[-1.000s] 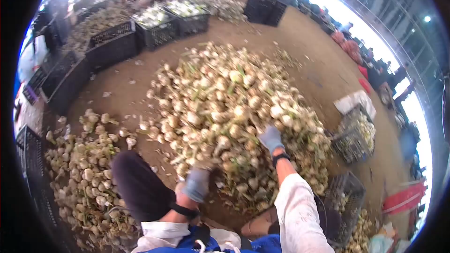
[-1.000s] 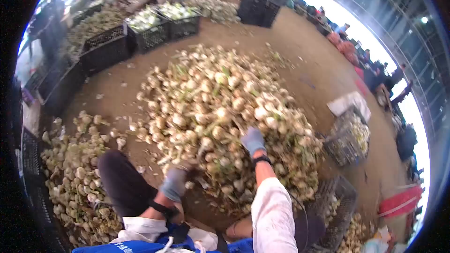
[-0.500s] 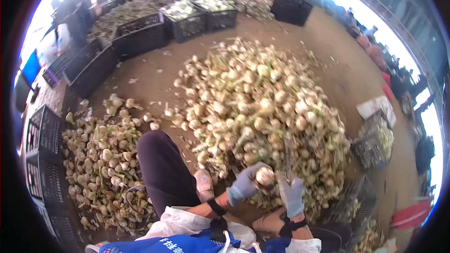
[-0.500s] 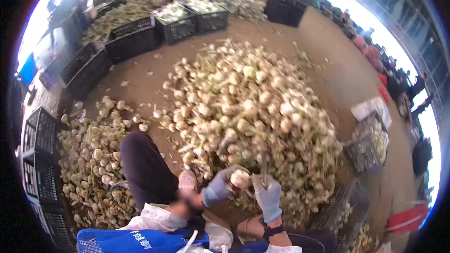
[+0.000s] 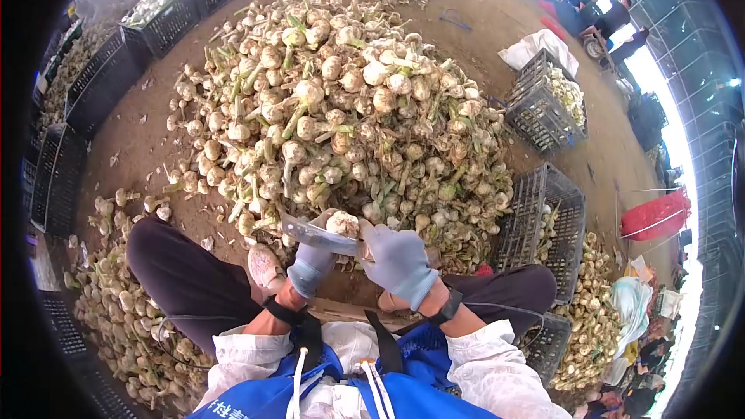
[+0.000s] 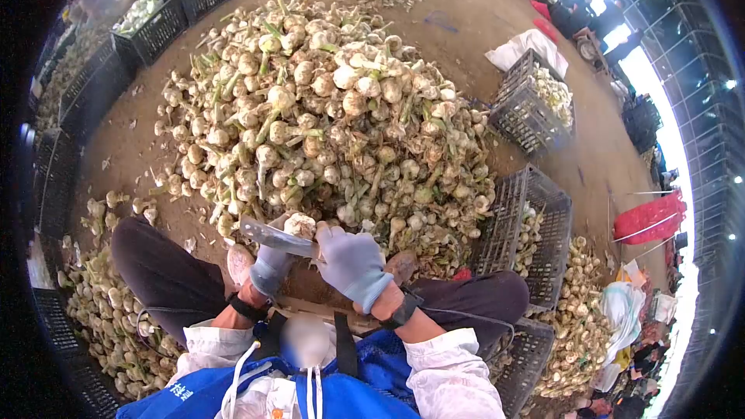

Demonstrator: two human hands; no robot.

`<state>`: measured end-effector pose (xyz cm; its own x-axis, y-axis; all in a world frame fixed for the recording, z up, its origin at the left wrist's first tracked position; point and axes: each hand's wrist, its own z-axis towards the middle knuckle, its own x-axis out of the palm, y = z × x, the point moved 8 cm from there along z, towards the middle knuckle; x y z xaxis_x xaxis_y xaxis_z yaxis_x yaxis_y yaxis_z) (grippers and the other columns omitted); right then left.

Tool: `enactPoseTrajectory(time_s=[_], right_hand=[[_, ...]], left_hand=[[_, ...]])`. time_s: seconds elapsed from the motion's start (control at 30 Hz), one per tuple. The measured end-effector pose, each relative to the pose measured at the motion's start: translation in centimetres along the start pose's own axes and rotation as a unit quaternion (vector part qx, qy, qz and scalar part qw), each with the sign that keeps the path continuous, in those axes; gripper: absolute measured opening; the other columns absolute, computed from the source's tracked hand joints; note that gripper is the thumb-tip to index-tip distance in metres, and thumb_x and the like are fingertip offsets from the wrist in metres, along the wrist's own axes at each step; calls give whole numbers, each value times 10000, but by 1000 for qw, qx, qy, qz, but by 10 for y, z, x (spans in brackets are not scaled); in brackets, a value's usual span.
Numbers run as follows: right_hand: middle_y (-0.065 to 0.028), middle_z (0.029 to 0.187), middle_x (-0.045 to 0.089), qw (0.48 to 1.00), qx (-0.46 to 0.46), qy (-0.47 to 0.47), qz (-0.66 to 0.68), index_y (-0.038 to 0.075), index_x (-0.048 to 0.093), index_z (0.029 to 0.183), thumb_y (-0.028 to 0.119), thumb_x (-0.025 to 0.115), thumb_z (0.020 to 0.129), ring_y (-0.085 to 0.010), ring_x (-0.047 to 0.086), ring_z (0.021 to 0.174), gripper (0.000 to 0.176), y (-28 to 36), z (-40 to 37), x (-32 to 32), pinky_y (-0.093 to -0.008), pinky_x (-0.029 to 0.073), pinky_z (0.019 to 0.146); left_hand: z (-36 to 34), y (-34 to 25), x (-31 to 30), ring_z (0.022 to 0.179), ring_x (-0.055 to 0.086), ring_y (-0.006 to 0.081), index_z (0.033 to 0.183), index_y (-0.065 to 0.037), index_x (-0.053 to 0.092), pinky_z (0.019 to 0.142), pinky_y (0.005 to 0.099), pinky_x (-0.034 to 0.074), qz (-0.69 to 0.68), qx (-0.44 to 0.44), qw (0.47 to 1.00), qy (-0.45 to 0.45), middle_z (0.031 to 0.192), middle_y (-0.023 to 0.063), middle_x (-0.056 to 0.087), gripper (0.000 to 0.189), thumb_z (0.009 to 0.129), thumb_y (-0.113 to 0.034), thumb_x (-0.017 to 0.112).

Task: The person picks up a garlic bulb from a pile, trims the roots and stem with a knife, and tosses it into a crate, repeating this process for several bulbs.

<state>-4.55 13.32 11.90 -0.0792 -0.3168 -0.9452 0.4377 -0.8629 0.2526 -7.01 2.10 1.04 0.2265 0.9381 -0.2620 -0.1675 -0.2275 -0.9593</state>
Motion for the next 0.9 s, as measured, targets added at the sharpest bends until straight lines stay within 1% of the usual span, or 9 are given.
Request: enactPoseTrajectory(time_s=[0.33,0.43,0.5,0.53,0.63,0.7,0.73,0.8,0.9], right_hand=[[-64,672,550,998,-40,-17,-46,62,541,898,141,622,654,-242,576,553,269,-9,0,16,-352,447,484],[-75,697,552,999,-20,1,-40,39,564,1011,126,626,637,-278,574,593,389,-26,-4,31,-380,438,520],[-91,704,571,998,-41,-46,20,48,572,950,109,612,665,-287,575,585,295,-32,-6,27,-396,442,520],[-124,687,593,999,3,-26,40,67,588,887,133,596,699,-298,595,607,199,-46,-4,38,-408,464,533],[-171,711,636,913,301,264,-81,82,629,857,231,591,772,-297,641,654,175,-173,-39,81,-406,504,593],[-178,737,646,947,301,102,-54,81,649,933,234,584,777,-310,642,678,228,-141,-17,46,-403,508,613],[-158,752,662,959,273,15,70,92,663,969,287,612,783,-265,654,663,274,-122,-14,33,-361,518,608],[-87,753,678,850,303,17,430,38,670,932,255,629,822,-157,637,626,247,-72,-11,40,-264,515,578],[-102,875,675,807,316,-26,498,22,651,858,215,641,804,-205,620,568,201,-56,-23,56,-303,492,524]], left_hand=[[-10,29,17,1073,507,261,1068,-46,571,945,386,375,-158,-86,982,52,1061,119,589,346,723,-26,595],[-11,21,10,965,567,268,1035,-55,594,850,375,445,-170,-40,984,26,980,106,623,330,708,-9,586],[-4,-43,-1,798,618,244,983,-51,618,719,334,495,20,81,996,21,870,83,640,296,693,2,588],[-5,-13,2,655,615,211,933,-35,620,614,286,497,-325,-169,929,-54,789,64,638,274,661,-5,632],[-5,-101,-39,717,581,110,872,-18,584,660,241,465,57,164,984,-37,825,33,616,198,691,-32,661],[4,-39,-35,692,577,112,826,-9,587,623,246,449,-44,55,996,-62,768,48,613,243,629,-39,726],[8,-29,-30,671,548,318,798,-61,592,638,349,423,9,45,998,-42,686,99,582,295,549,-115,741],[13,-38,-17,657,541,347,783,-64,590,601,363,411,54,75,995,-26,676,129,578,261,555,-82,716],[14,-53,-15,657,598,286,822,-45,603,613,337,442,99,94,990,-24,710,108,623,222,619,-30,691]])
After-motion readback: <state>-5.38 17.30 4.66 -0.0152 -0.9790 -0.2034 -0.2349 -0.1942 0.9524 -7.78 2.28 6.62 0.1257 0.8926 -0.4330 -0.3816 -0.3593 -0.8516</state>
